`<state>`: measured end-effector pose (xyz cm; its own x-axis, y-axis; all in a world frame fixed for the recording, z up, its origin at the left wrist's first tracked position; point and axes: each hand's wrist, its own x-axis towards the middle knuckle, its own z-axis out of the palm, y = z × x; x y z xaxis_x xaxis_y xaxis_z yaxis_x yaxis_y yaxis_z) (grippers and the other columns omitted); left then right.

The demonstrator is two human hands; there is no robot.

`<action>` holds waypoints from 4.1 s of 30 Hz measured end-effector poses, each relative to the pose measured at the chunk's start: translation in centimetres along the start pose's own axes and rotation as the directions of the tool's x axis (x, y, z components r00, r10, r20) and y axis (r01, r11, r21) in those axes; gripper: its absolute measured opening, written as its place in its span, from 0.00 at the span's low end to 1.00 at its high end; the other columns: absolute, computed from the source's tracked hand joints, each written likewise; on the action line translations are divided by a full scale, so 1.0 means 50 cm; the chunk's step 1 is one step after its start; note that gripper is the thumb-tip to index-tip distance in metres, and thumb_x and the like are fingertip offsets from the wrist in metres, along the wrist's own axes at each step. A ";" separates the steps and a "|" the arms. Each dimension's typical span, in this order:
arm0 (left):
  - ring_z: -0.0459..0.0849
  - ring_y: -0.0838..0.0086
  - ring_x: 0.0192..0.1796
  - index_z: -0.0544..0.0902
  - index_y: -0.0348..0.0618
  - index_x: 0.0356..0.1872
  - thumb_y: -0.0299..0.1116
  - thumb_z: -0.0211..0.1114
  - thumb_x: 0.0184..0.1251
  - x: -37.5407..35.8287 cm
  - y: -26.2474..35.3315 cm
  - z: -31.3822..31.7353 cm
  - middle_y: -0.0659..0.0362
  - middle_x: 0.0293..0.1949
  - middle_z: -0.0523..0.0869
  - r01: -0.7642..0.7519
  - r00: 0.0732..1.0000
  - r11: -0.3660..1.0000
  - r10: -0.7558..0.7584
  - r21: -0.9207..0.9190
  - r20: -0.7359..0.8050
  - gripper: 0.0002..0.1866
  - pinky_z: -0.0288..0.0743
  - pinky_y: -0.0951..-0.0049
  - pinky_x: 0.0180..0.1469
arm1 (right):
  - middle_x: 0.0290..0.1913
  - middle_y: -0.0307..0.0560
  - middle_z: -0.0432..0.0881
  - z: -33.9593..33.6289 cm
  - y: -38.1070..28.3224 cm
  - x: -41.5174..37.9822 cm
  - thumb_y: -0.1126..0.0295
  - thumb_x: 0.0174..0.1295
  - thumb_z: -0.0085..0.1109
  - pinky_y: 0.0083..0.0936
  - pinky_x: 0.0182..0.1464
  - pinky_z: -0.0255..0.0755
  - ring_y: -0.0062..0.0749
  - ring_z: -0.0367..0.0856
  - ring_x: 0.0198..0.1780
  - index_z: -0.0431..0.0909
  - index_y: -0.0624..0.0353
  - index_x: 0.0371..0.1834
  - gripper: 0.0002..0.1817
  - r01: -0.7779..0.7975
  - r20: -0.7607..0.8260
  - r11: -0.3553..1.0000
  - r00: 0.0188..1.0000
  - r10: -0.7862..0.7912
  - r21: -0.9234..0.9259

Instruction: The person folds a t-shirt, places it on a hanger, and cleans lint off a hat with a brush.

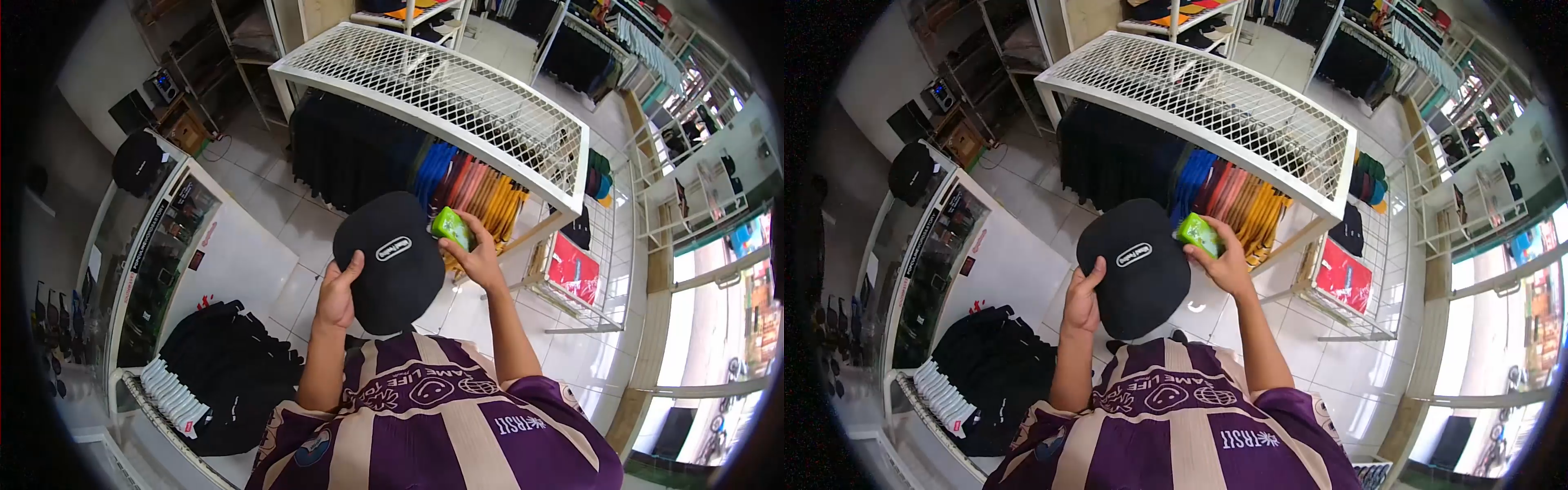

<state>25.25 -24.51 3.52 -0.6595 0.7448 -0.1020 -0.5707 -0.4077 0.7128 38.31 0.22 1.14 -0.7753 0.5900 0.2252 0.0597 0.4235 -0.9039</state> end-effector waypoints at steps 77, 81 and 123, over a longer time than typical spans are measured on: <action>0.87 0.78 0.53 0.87 0.35 0.58 0.42 0.62 0.85 -0.248 0.364 -0.423 0.60 0.52 0.91 -0.383 0.423 0.799 0.597 0.463 -0.681 0.19 0.80 0.73 0.58 | 0.58 0.51 0.80 0.802 -0.431 0.132 0.72 0.56 0.82 0.33 0.68 0.69 0.43 0.79 0.63 0.75 0.60 0.68 0.36 0.547 0.504 0.731 0.533 -0.679 0.407; 0.87 0.77 0.53 0.86 0.34 0.60 0.42 0.60 0.86 -0.284 0.394 -0.428 0.59 0.54 0.91 -0.523 0.393 0.735 0.658 0.432 -0.643 0.20 0.80 0.73 0.59 | 0.59 0.50 0.83 0.864 -0.364 0.170 0.72 0.59 0.80 0.33 0.67 0.72 0.37 0.81 0.62 0.74 0.59 0.70 0.35 0.357 0.587 0.857 0.625 -0.515 0.371; 0.86 0.71 0.59 0.84 0.30 0.62 0.46 0.58 0.87 -0.375 0.362 -0.429 0.53 0.59 0.89 -0.525 -0.108 0.475 0.786 0.706 -0.609 0.25 0.77 0.69 0.65 | 0.66 0.48 0.82 0.902 -0.308 0.163 0.63 0.69 0.72 0.29 0.67 0.75 0.32 0.82 0.64 0.70 0.63 0.77 0.35 -0.526 0.831 0.659 0.459 -0.313 0.538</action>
<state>16.80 -57.16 3.44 -0.6753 -0.7225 0.1481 0.4202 -0.2120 0.8823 2.73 -32.48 0.50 -0.8973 -0.4332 0.0842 0.1085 -0.4014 -0.9094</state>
